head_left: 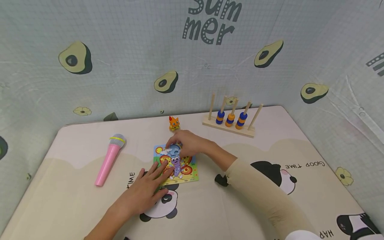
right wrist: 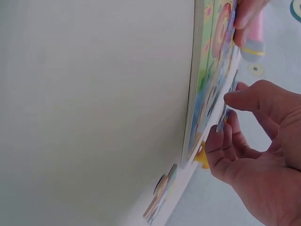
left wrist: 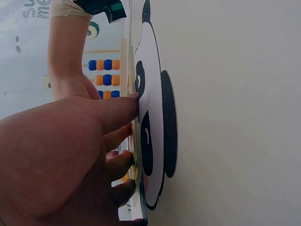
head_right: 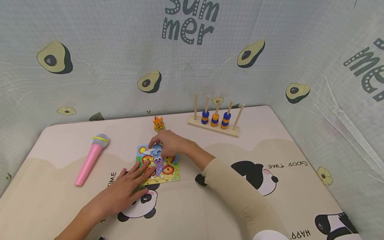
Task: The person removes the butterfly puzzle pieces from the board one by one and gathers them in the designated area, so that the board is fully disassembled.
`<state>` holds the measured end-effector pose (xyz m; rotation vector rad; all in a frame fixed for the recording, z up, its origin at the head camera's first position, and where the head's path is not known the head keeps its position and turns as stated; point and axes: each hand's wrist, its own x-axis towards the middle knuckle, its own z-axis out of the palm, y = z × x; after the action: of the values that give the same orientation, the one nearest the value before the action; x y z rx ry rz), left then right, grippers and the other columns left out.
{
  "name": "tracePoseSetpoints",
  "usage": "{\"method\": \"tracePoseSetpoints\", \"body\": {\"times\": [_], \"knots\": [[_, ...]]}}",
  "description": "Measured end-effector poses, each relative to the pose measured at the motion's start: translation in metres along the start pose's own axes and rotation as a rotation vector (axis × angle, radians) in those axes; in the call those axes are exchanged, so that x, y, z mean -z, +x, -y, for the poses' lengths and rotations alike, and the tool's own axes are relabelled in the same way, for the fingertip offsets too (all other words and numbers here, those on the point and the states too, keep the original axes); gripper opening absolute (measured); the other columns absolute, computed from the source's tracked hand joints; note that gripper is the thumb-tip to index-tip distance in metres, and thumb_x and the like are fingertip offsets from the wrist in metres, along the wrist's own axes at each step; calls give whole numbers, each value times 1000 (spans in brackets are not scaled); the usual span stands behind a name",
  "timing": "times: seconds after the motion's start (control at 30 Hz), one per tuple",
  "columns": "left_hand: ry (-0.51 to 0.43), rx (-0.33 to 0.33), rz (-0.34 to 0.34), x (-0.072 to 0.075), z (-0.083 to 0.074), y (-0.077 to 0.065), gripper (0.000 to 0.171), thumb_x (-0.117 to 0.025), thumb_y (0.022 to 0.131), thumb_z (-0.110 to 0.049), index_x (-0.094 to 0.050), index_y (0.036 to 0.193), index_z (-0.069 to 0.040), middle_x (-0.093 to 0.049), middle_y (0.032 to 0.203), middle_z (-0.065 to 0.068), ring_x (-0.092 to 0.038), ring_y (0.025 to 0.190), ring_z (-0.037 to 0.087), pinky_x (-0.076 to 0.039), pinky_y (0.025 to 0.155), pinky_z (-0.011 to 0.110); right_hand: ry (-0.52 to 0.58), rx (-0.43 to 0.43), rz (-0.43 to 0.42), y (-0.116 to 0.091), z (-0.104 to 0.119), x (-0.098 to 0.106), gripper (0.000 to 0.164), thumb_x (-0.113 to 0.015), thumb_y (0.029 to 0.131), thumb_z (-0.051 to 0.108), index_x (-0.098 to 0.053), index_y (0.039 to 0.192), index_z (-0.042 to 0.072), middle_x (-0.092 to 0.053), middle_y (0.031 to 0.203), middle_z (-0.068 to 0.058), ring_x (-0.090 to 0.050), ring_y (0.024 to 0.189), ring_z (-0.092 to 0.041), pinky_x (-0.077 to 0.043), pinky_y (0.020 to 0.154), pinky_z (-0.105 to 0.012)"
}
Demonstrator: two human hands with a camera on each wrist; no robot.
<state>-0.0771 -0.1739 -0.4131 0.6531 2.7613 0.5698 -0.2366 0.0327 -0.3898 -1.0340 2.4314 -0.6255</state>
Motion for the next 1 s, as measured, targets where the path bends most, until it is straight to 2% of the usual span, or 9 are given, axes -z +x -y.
{"method": "tracePoseSetpoints", "body": {"times": [0.37,0.73,1.0], "knots": [[0,-2,-8,-1,0,0,66,-64,103,-40,-39,162,-24,-28,172,7,-22,159,44,-22,118,78,21,-7,-21,-17,-18,5,46,-80,86,3,-75,128,22,-63,128,-3,-56,117,-19,-50,103,-38],[2,5,-5,-2,1,1,66,-63,103,-40,-38,163,-25,-27,173,6,-21,159,43,-21,118,78,65,-21,-78,-37,-33,16,47,-78,86,0,-75,127,22,-63,128,-4,-57,119,-21,-52,102,-39],[8,-7,-19,-4,1,0,67,-64,103,-40,-38,163,-24,-28,172,7,-22,159,44,-22,117,78,52,-18,-107,-53,-45,22,50,-73,83,-4,-76,126,21,-63,125,-4,-58,114,-21,-53,97,-38]]}}
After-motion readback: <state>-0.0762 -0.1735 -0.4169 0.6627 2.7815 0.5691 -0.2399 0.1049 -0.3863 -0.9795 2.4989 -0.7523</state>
